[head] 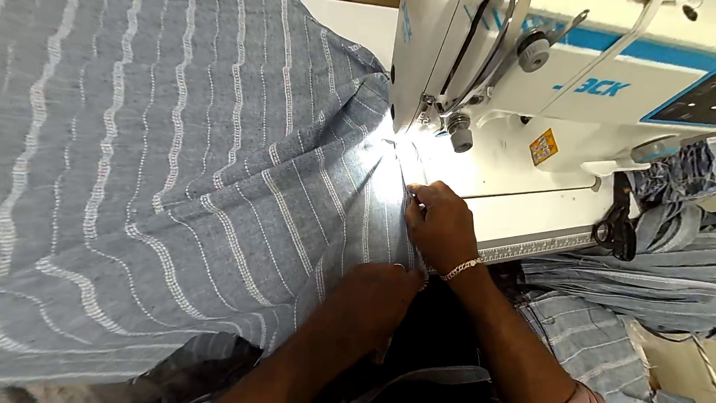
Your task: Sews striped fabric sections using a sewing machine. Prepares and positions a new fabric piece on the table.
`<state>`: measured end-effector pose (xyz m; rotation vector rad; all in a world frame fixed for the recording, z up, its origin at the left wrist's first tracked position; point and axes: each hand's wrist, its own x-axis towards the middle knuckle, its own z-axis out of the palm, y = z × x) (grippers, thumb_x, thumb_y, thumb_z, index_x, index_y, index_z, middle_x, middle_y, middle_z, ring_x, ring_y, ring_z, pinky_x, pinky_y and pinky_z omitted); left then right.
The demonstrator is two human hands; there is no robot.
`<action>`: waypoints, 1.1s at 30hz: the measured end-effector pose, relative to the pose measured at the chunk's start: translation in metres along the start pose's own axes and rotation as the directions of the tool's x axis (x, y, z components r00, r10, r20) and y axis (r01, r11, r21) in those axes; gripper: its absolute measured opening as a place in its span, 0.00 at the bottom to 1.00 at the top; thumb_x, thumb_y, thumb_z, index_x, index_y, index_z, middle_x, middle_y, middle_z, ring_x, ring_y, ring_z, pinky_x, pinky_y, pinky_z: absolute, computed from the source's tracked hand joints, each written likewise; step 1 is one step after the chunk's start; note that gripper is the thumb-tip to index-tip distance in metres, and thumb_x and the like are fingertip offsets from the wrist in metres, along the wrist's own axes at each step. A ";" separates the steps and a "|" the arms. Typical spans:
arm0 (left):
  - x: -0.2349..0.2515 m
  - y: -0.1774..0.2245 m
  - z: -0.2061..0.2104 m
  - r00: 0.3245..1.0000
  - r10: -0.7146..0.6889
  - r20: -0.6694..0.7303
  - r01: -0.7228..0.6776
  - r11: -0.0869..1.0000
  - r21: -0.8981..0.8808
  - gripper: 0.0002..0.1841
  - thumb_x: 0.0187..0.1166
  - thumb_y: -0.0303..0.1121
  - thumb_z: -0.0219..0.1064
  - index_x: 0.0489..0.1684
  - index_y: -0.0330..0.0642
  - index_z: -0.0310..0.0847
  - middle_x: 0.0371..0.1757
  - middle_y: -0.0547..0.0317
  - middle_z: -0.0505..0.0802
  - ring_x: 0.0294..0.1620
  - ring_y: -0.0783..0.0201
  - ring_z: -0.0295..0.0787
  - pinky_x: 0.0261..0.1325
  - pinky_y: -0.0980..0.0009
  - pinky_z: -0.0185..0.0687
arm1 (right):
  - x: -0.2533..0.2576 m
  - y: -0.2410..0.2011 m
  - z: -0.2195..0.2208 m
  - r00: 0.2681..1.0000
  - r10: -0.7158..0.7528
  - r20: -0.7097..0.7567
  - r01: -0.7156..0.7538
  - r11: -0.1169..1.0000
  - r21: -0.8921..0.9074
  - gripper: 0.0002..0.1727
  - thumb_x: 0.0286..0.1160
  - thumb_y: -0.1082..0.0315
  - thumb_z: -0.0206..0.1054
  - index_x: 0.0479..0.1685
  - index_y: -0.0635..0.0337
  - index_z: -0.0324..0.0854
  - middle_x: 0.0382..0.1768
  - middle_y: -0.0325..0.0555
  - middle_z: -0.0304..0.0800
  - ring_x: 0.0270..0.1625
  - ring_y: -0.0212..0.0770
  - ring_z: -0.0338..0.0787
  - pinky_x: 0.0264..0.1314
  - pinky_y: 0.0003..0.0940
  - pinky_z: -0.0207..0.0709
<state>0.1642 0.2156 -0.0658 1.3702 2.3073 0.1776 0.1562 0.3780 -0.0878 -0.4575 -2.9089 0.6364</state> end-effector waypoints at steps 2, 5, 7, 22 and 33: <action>0.003 -0.001 0.005 0.992 0.026 -0.121 -0.028 0.999 -0.015 0.06 0.76 0.32 0.71 0.46 0.51 0.88 0.29 0.60 0.88 0.32 0.57 0.90 0.31 0.60 0.85 | 0.000 0.000 -0.001 1.000 0.004 0.003 -0.004 1.000 0.005 0.18 0.81 0.65 0.62 0.65 0.53 0.90 0.47 0.45 0.89 0.42 0.41 0.91 0.42 0.39 0.86; 0.010 -0.003 0.012 0.948 0.067 -0.312 -0.074 0.997 -0.011 0.05 0.75 0.30 0.71 0.43 0.47 0.89 0.26 0.60 0.87 0.31 0.56 0.87 0.34 0.60 0.82 | 0.001 0.000 -0.001 1.000 -0.001 -0.003 0.001 1.000 0.013 0.18 0.80 0.65 0.63 0.64 0.53 0.91 0.46 0.44 0.89 0.40 0.40 0.91 0.41 0.38 0.86; 0.014 -0.003 0.015 0.924 0.036 -0.381 -0.040 0.999 -0.001 0.04 0.78 0.30 0.66 0.41 0.48 0.88 0.26 0.59 0.85 0.34 0.53 0.84 0.35 0.59 0.75 | 0.002 0.002 -0.001 1.000 -0.008 -0.001 0.008 1.000 0.023 0.17 0.80 0.65 0.64 0.63 0.53 0.91 0.46 0.44 0.90 0.39 0.40 0.91 0.40 0.39 0.86; 0.055 -0.051 0.011 0.875 -0.105 -0.473 0.120 0.993 0.001 0.21 0.84 0.28 0.52 0.72 0.44 0.82 0.83 0.48 0.81 0.89 0.39 0.67 0.88 0.30 0.50 | 0.016 0.023 0.004 0.981 -0.175 -0.087 0.184 0.976 0.116 0.13 0.81 0.64 0.65 0.54 0.54 0.94 0.40 0.46 0.91 0.41 0.40 0.91 0.45 0.37 0.86; 0.057 -0.108 -0.018 0.814 0.056 -0.578 -0.010 0.997 0.083 0.17 0.88 0.42 0.58 0.42 0.40 0.89 0.49 0.42 0.91 0.61 0.38 0.85 0.57 0.41 0.78 | 0.040 0.053 -0.018 0.854 -0.511 0.097 0.513 0.858 0.003 0.13 0.84 0.67 0.62 0.55 0.52 0.93 0.50 0.48 0.90 0.48 0.44 0.92 0.48 0.42 0.88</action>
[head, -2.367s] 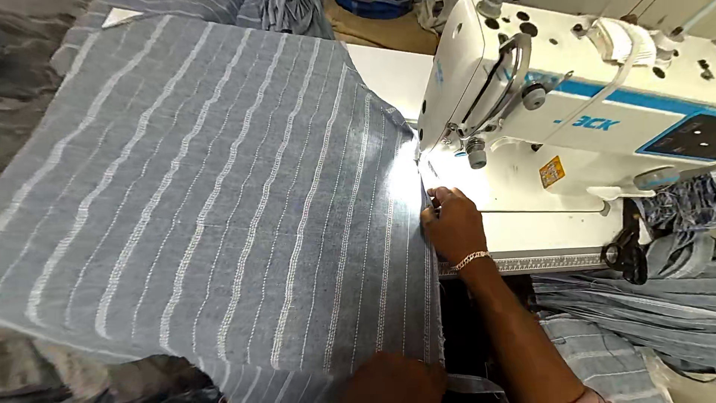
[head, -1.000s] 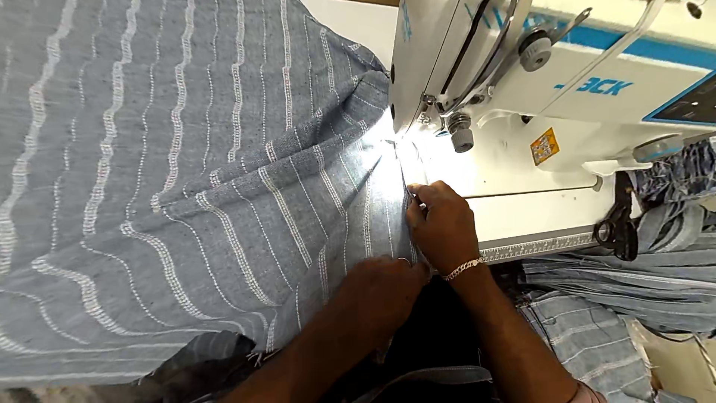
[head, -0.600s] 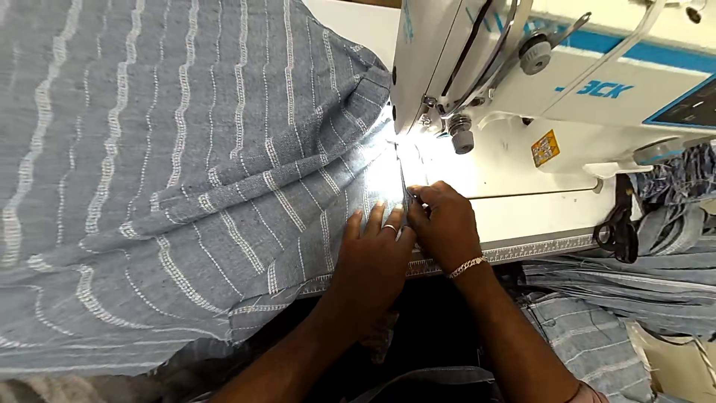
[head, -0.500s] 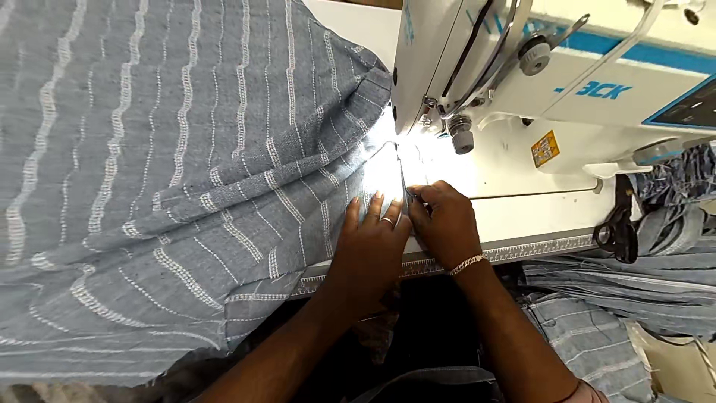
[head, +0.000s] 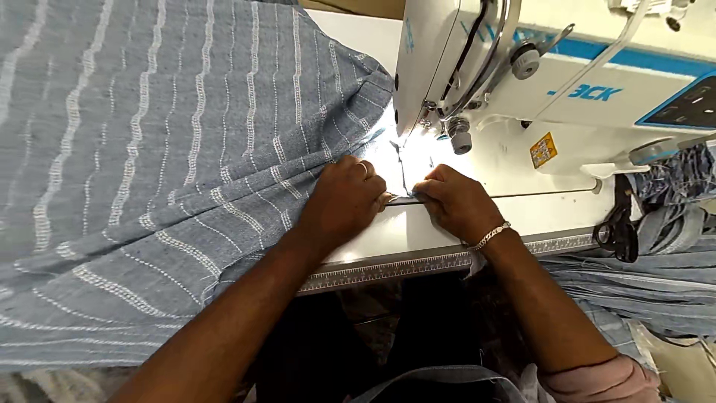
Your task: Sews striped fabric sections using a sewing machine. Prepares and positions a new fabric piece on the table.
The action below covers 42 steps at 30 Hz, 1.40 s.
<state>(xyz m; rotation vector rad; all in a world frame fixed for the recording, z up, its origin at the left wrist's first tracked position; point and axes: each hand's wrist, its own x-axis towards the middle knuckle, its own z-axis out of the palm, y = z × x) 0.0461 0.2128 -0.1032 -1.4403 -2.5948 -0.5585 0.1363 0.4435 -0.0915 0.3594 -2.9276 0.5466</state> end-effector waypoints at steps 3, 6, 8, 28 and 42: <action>0.004 0.000 -0.005 0.999 -0.045 0.019 0.045 0.999 -0.002 0.23 0.91 0.46 0.54 0.37 0.36 0.87 0.42 0.41 0.90 0.55 0.37 0.86 0.57 0.43 0.80 | 0.008 0.003 -0.002 0.999 0.000 0.034 0.002 0.999 -0.052 0.14 0.87 0.65 0.57 0.55 0.56 0.89 0.48 0.49 0.87 0.45 0.47 0.91 0.42 0.45 0.87; 0.016 0.010 -0.012 0.975 -0.195 0.107 0.189 0.980 0.066 0.23 0.91 0.45 0.54 0.32 0.35 0.83 0.37 0.41 0.88 0.52 0.38 0.86 0.55 0.45 0.80 | 0.023 -0.005 -0.004 0.984 0.154 0.089 -0.142 0.982 -0.122 0.15 0.90 0.60 0.53 0.53 0.55 0.85 0.47 0.49 0.87 0.47 0.50 0.91 0.43 0.50 0.85; 0.025 0.017 -0.013 0.946 -0.291 0.140 0.281 0.956 0.085 0.18 0.89 0.42 0.59 0.40 0.34 0.84 0.40 0.39 0.90 0.53 0.37 0.88 0.56 0.43 0.80 | 0.029 -0.009 -0.003 0.982 0.176 0.066 -0.167 0.978 -0.122 0.14 0.88 0.61 0.56 0.57 0.53 0.85 0.46 0.49 0.90 0.47 0.51 0.93 0.43 0.52 0.85; 0.059 0.014 -0.008 0.888 -0.389 0.247 0.399 0.917 0.011 0.17 0.85 0.40 0.59 0.34 0.35 0.84 0.47 0.40 0.86 0.53 0.40 0.87 0.51 0.41 0.81 | 0.041 -0.012 0.005 0.928 0.372 -0.021 -0.372 0.928 -0.030 0.16 0.88 0.56 0.57 0.52 0.52 0.88 0.45 0.47 0.92 0.50 0.49 0.93 0.48 0.53 0.85; 0.120 -0.020 -0.049 0.875 -0.274 0.400 0.188 0.952 0.240 0.37 0.66 0.57 0.80 0.70 0.42 0.82 0.81 0.31 0.74 0.83 0.26 0.64 0.71 0.22 0.63 | 0.046 -0.028 -0.002 0.915 0.332 0.227 -0.235 0.899 -0.368 0.23 0.83 0.69 0.57 0.76 0.56 0.80 0.68 0.61 0.82 0.69 0.63 0.82 0.56 0.58 0.80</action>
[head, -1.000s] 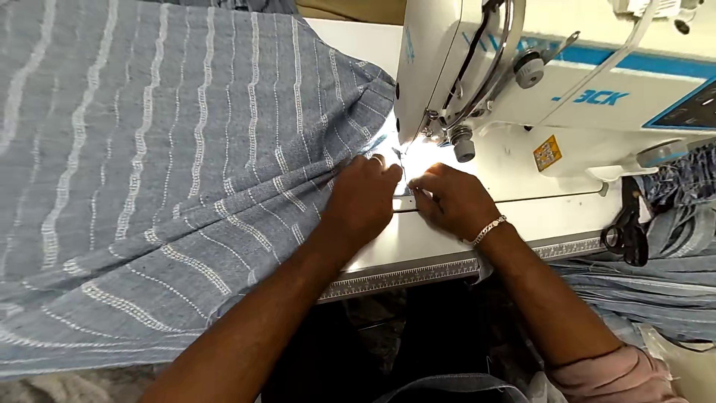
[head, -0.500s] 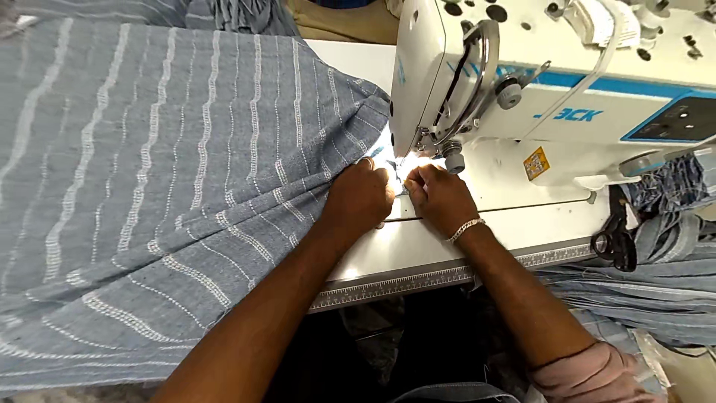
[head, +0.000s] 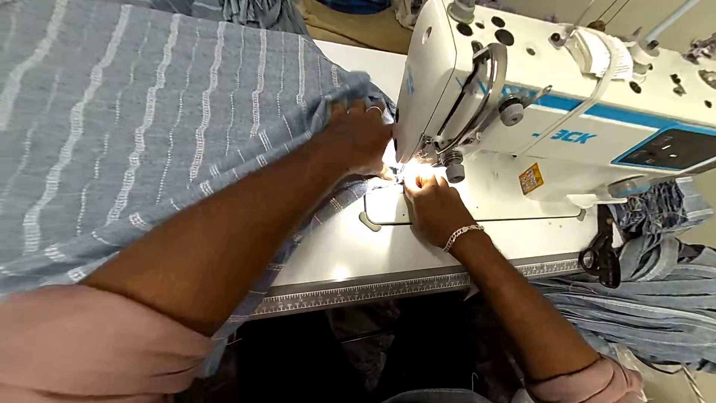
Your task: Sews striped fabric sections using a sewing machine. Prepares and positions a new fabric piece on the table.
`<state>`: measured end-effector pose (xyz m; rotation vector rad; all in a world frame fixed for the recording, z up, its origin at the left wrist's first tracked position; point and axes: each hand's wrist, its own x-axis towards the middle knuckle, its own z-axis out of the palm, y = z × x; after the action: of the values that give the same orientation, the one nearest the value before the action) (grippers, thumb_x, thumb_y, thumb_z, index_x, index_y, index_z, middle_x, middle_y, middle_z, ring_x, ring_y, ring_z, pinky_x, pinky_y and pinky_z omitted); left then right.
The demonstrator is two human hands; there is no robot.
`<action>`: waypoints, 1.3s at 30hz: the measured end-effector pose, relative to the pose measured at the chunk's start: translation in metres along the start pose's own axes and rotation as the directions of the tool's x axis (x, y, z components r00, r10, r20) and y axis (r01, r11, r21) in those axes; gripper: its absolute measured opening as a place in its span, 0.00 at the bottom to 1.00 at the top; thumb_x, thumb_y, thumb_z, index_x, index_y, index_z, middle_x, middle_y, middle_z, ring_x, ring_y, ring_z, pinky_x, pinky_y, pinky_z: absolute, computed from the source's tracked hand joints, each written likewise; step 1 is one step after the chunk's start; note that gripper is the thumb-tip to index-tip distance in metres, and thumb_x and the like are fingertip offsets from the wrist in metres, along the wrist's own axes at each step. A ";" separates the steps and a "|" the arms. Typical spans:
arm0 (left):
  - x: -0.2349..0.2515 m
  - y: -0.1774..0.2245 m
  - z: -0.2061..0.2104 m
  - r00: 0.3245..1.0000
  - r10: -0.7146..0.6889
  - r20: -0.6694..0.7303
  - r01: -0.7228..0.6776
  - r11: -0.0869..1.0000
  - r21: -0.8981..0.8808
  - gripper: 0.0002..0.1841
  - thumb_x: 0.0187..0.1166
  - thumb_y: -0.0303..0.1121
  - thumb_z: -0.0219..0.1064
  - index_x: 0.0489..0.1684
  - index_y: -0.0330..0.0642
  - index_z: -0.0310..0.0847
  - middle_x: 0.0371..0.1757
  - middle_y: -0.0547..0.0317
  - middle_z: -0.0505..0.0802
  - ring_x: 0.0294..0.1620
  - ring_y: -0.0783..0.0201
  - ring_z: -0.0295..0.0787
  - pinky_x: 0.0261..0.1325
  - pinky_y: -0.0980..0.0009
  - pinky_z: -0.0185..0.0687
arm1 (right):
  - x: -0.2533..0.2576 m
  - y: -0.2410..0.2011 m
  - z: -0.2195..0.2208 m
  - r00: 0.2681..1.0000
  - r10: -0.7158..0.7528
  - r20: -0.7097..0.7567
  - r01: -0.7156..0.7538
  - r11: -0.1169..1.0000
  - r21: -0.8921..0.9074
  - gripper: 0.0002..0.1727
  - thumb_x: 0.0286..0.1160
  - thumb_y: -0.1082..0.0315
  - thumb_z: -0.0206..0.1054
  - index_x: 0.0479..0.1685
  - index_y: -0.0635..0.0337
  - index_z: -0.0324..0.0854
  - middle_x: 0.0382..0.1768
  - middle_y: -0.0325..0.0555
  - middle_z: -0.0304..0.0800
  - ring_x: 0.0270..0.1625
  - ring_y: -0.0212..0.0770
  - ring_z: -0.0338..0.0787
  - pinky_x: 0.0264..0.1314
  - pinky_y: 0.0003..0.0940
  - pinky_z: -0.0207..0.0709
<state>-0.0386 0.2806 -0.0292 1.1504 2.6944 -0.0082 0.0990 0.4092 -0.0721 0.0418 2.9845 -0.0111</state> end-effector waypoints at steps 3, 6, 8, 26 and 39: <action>-0.010 -0.010 0.032 0.998 0.057 -0.021 -0.059 0.993 -0.099 0.39 0.74 0.70 0.64 0.79 0.55 0.79 0.95 0.38 0.57 0.94 0.27 0.41 0.82 0.19 0.41 | 0.010 0.014 0.008 0.998 -0.050 -0.049 0.051 0.999 0.009 0.24 0.82 0.68 0.58 0.77 0.54 0.79 0.71 0.62 0.80 0.73 0.65 0.80 0.59 0.62 0.79; -0.034 0.014 0.078 0.964 -0.140 -0.226 0.081 0.964 -0.251 0.38 0.80 0.71 0.49 0.82 0.60 0.76 0.94 0.39 0.60 0.95 0.30 0.42 0.87 0.24 0.38 | 0.014 0.026 0.015 0.991 -0.076 -0.110 0.083 0.994 0.067 0.26 0.78 0.67 0.60 0.77 0.49 0.81 0.71 0.60 0.82 0.72 0.64 0.81 0.61 0.62 0.79; -0.044 0.038 0.089 0.915 -0.323 -0.242 0.236 0.914 -0.330 0.34 0.83 0.63 0.50 0.85 0.60 0.73 0.91 0.36 0.65 0.93 0.31 0.49 0.85 0.31 0.56 | -0.002 0.035 0.001 0.995 -0.060 -0.074 0.072 0.983 0.168 0.21 0.82 0.67 0.59 0.72 0.50 0.85 0.67 0.59 0.85 0.69 0.61 0.84 0.63 0.61 0.80; -0.043 0.063 0.074 0.847 -0.527 -0.067 0.435 0.760 -0.484 0.33 0.80 0.56 0.60 0.88 0.66 0.69 0.91 0.40 0.66 0.93 0.33 0.52 0.77 0.31 0.68 | -0.123 0.089 0.004 0.829 0.448 -0.335 -0.291 0.857 0.426 0.24 0.90 0.63 0.56 0.80 0.63 0.75 0.70 0.62 0.86 0.68 0.60 0.89 0.71 0.62 0.80; -0.464 -0.016 0.237 0.661 -0.750 -0.012 0.474 0.430 -0.768 0.16 0.81 0.39 0.69 0.59 0.39 0.85 0.54 0.52 0.92 0.50 0.59 0.92 0.54 0.54 0.91 | -0.083 0.020 0.073 0.903 0.175 -0.394 0.016 0.900 0.436 0.27 0.90 0.48 0.56 0.76 0.55 0.77 0.61 0.65 0.86 0.54 0.63 0.88 0.56 0.64 0.78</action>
<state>0.3080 -0.0825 -0.1717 -0.1692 2.7651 1.1427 0.1934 0.4264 -0.1317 0.2532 3.3392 -0.7502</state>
